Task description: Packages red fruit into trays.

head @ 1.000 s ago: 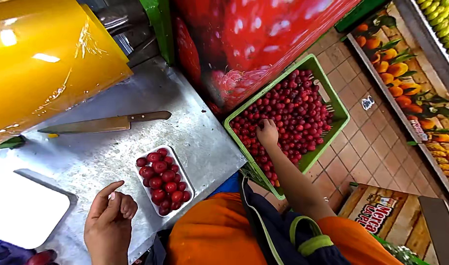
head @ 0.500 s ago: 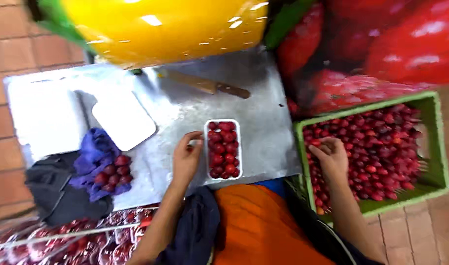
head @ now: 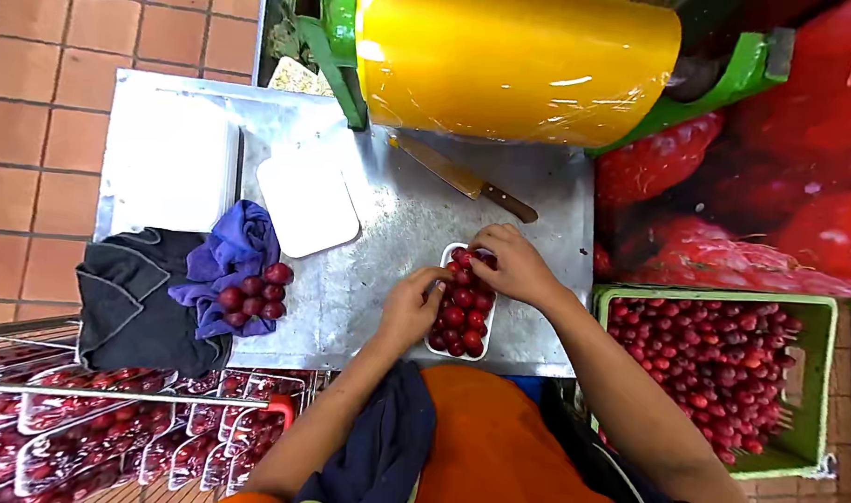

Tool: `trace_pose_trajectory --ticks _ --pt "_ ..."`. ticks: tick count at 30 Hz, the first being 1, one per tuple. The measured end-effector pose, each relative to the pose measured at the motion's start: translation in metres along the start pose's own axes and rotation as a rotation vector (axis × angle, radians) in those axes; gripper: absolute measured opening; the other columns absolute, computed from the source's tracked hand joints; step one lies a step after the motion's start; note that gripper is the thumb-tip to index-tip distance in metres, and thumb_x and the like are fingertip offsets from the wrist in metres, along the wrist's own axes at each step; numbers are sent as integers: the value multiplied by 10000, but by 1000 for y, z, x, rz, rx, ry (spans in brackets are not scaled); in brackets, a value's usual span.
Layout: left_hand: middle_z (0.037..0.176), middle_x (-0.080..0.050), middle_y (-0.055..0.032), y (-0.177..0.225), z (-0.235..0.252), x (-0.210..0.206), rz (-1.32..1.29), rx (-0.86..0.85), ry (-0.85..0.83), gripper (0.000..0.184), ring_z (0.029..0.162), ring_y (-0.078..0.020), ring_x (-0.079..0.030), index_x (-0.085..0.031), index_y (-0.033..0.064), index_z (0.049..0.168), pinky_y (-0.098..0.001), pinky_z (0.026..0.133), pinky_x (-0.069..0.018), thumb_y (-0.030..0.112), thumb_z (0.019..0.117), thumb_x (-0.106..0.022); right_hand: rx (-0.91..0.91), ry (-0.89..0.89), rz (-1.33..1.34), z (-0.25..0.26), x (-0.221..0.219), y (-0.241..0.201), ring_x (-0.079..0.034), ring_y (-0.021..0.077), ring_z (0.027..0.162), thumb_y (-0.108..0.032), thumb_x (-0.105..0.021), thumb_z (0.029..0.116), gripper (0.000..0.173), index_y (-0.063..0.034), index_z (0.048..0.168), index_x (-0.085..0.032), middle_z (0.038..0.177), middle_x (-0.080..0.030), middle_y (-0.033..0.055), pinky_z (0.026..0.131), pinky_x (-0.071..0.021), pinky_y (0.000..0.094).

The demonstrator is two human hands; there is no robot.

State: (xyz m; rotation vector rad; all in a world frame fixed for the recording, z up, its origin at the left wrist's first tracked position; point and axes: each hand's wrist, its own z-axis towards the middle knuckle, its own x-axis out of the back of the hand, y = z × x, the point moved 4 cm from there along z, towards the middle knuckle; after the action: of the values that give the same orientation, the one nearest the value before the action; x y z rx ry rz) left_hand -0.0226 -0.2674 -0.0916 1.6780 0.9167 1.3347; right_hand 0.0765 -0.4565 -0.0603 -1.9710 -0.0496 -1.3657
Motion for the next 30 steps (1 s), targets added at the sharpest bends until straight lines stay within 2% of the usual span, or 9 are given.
trace_pose_trajectory --ticks 4,7,10,13,17,19,22,25,30 --pt "1157 -712 -14 -9 2 4 -271 245 24 214 880 -135 -684 -705 153 1195 -361 775 -582 256 1055 -580 -73 59 176 -18 9 16 -622 228 1128 -313 -658 973 228 -148 1091 -764 1206 -676 48 958 -533 467" --pt "1155 -683 -61 3 -5 10 -439 390 34 285 835 -170 -673 -637 117 1268 -368 743 -582 297 1052 -588 -228 249 320 -56 19 11 -666 178 922 -249 -637 997 216 -111 1123 -746 1141 -688 64 774 -579 390" --pt "1273 -671 -67 66 -30 14 -489 195 -179 336 1082 -192 -676 -600 108 1339 -442 937 -574 298 1077 -510 -512 202 996 -104 3 -19 -696 239 944 -272 -453 1098 319 -56 1230 -647 1148 -688 95 797 -614 453" --pt "1503 -529 -2 92 -37 4 -399 -64 -340 470 1363 -157 -515 -543 154 1466 -436 1131 -462 400 1069 -483 -594 -48 1543 -143 -28 -41 -704 234 1005 -598 -252 1075 602 -165 1349 -567 1199 -694 83 819 -602 429" --pt "1358 -626 -114 25 -32 12 -223 140 -6 374 1238 -226 -620 -610 64 1351 -468 1038 -532 288 1054 -566 -653 391 1669 -234 -30 -2 -508 -2 526 -442 -319 1082 467 -189 960 -693 795 -670 -45 435 -396 142" --pt "1329 -638 -142 0 -41 9 -162 289 -17 369 1156 -241 -660 -561 49 1374 -470 980 -551 233 1054 -577 -783 668 1574 -287 -36 30 -657 83 714 -484 -278 1078 471 -228 1048 -672 925 -724 -24 587 -543 252" --pt "1269 -653 -116 -11 -67 -11 -29 219 -68 337 1078 -218 -677 -601 67 1345 -436 918 -587 162 1021 -596 -851 466 1298 -314 -97 25 -686 300 1137 -473 -295 1097 533 -88 1378 -532 1296 -671 128 936 -589 510" --pt "1251 -645 -100 -10 -72 -25 -24 118 -76 290 1050 -205 -672 -650 93 1287 -416 887 -595 152 1005 -616 -954 385 1016 -302 -141 19 -695 173 918 -286 -661 1010 245 -73 1116 -719 1015 -744 67 834 -574 395" --pt "1267 -667 -126 -6 -65 -5 -97 116 45 305 1074 -214 -683 -615 37 1307 -416 923 -583 141 1020 -606 -889 686 1524 -345 -168 42 -685 140 778 -246 -356 1124 319 -43 1201 -590 987 -707 70 714 -586 294"
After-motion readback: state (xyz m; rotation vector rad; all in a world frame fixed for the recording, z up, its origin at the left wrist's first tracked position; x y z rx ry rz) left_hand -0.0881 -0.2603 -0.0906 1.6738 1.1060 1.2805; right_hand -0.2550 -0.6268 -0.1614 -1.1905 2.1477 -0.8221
